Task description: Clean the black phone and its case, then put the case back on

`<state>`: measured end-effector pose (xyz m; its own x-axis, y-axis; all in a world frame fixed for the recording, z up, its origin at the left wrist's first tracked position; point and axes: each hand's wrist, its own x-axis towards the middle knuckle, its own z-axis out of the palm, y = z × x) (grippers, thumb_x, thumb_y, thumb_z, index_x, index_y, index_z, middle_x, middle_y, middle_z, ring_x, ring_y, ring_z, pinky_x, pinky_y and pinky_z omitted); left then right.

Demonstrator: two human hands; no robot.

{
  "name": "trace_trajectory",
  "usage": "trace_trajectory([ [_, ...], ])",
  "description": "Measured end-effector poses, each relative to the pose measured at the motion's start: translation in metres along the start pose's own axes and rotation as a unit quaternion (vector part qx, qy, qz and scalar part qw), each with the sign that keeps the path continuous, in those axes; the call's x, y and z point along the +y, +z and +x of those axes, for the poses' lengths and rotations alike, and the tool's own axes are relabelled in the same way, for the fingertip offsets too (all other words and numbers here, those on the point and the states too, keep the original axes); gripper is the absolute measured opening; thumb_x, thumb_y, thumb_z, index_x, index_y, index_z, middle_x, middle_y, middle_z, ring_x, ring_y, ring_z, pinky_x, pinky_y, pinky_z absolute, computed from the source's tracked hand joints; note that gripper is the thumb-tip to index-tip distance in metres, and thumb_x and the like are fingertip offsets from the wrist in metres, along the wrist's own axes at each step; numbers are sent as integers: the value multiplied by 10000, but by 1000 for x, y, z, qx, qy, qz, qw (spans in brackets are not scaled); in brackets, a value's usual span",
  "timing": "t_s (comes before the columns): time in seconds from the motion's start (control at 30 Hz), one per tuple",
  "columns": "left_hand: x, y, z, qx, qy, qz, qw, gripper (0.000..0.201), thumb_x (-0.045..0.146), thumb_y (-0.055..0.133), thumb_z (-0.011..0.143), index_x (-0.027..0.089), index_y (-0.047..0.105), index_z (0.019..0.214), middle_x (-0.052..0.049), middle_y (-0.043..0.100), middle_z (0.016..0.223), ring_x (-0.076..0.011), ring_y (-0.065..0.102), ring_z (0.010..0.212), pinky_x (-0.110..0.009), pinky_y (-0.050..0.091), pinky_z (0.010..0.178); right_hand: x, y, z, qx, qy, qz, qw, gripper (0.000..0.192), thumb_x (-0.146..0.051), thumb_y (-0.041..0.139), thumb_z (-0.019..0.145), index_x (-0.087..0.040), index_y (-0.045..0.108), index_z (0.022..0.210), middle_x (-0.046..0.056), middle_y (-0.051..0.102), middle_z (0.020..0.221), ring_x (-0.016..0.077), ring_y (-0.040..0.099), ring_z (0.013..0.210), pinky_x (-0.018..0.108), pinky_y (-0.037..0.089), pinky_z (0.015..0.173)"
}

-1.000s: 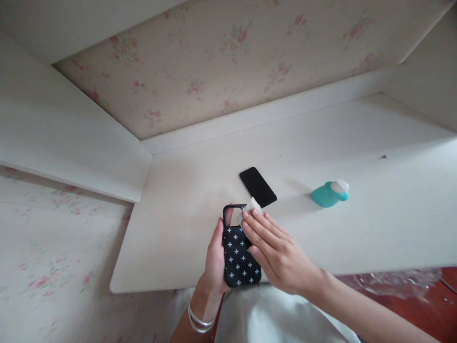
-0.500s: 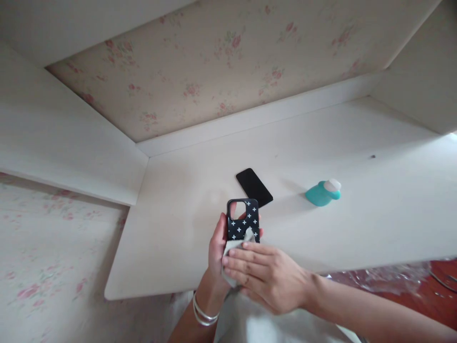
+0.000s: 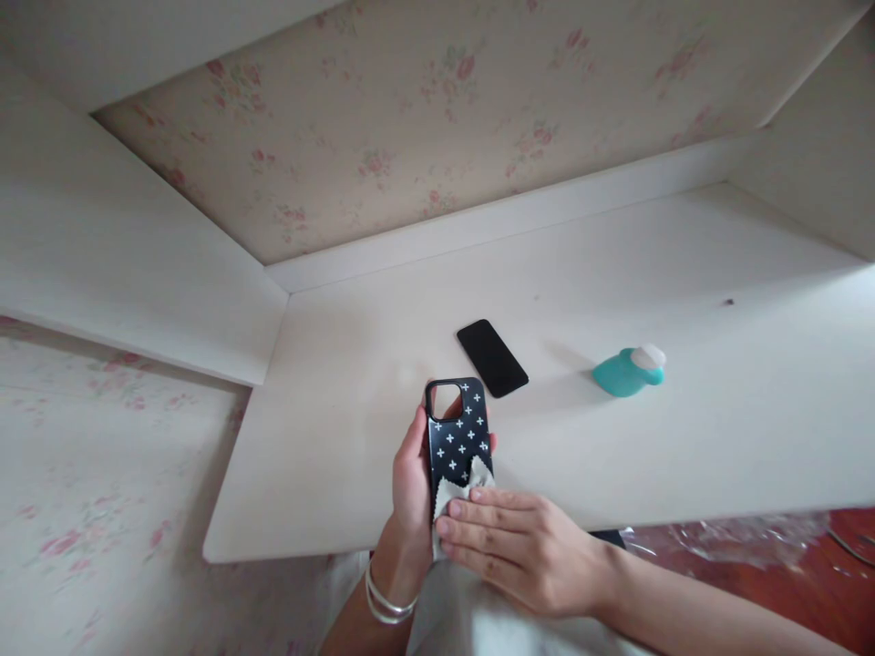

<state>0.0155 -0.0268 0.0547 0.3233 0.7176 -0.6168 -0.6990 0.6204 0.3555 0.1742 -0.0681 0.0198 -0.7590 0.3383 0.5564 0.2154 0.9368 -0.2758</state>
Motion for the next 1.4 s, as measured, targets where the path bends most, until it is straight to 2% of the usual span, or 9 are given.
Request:
trace_trajectory([
  [0.17,-2,8,3,23,9,-25,999,514,518,581,884,204,620,1290,-105,719,1128,-257,721,830,-367,580,702,10,-4,-8,66,-1,46,997,342,-97,453,981,-41,594,1288,123,648,1297,210,530,1314,369,444,1126],
  [0.3,5,12,5,41,70,18,997,492,498,592,888,196,630,1275,-97,711,1140,-217,709,831,-338,571,741,3,-4,-2,180,191,194,945,414,-86,465,974,-184,543,1369,97,715,1202,192,679,1123,327,583,947],
  [0.5,25,3,15,58,254,233,937,504,449,626,881,243,584,1339,-74,622,1337,-242,640,1098,-342,512,907,3,8,-9,258,566,492,609,386,-412,525,977,-191,627,1277,74,759,955,219,740,835,273,617,643],
  [0.57,32,-4,23,82,309,363,875,437,437,620,889,243,632,1281,-72,620,1339,-251,573,1215,-346,460,992,7,9,-15,278,585,548,530,480,-429,548,944,-183,571,1355,79,759,942,242,739,843,311,623,651],
  [0.63,37,-11,33,86,361,529,763,395,422,594,908,257,647,1262,-73,610,1340,-250,540,1249,-367,410,1054,9,7,-19,289,580,580,493,554,-421,542,926,-209,494,1436,63,757,911,248,739,816,349,627,647],
  [0.77,42,-18,52,133,424,743,501,396,407,539,933,237,635,1277,-110,633,1249,-263,552,1184,-408,386,1076,9,-4,-20,284,569,603,482,502,-435,657,856,-256,605,1323,45,738,949,222,727,747,360,623,647],
  [0.9,42,-16,67,213,393,812,376,450,427,494,945,229,593,1337,-130,608,1259,-306,542,1143,-440,430,1017,12,-7,-22,278,577,539,547,521,-405,811,750,-228,657,1214,-9,679,748,172,673,646,300,580,601],
  [1.1,42,-10,85,274,359,832,321,464,433,498,934,244,582,1349,-142,580,1283,-346,513,1111,-476,479,917,19,-5,-34,289,569,557,531,617,-466,692,865,-273,506,1421,94,739,1080,274,717,989,473,585,866],
  [1.4,37,-15,96,278,346,835,326,477,459,516,926,232,570,1342,-161,566,1283,-351,520,1096,-469,505,845,26,-4,-48,290,514,588,553,587,-420,561,946,-339,386,1500,89,643,1324,282,618,1214,555,467,1030],
])
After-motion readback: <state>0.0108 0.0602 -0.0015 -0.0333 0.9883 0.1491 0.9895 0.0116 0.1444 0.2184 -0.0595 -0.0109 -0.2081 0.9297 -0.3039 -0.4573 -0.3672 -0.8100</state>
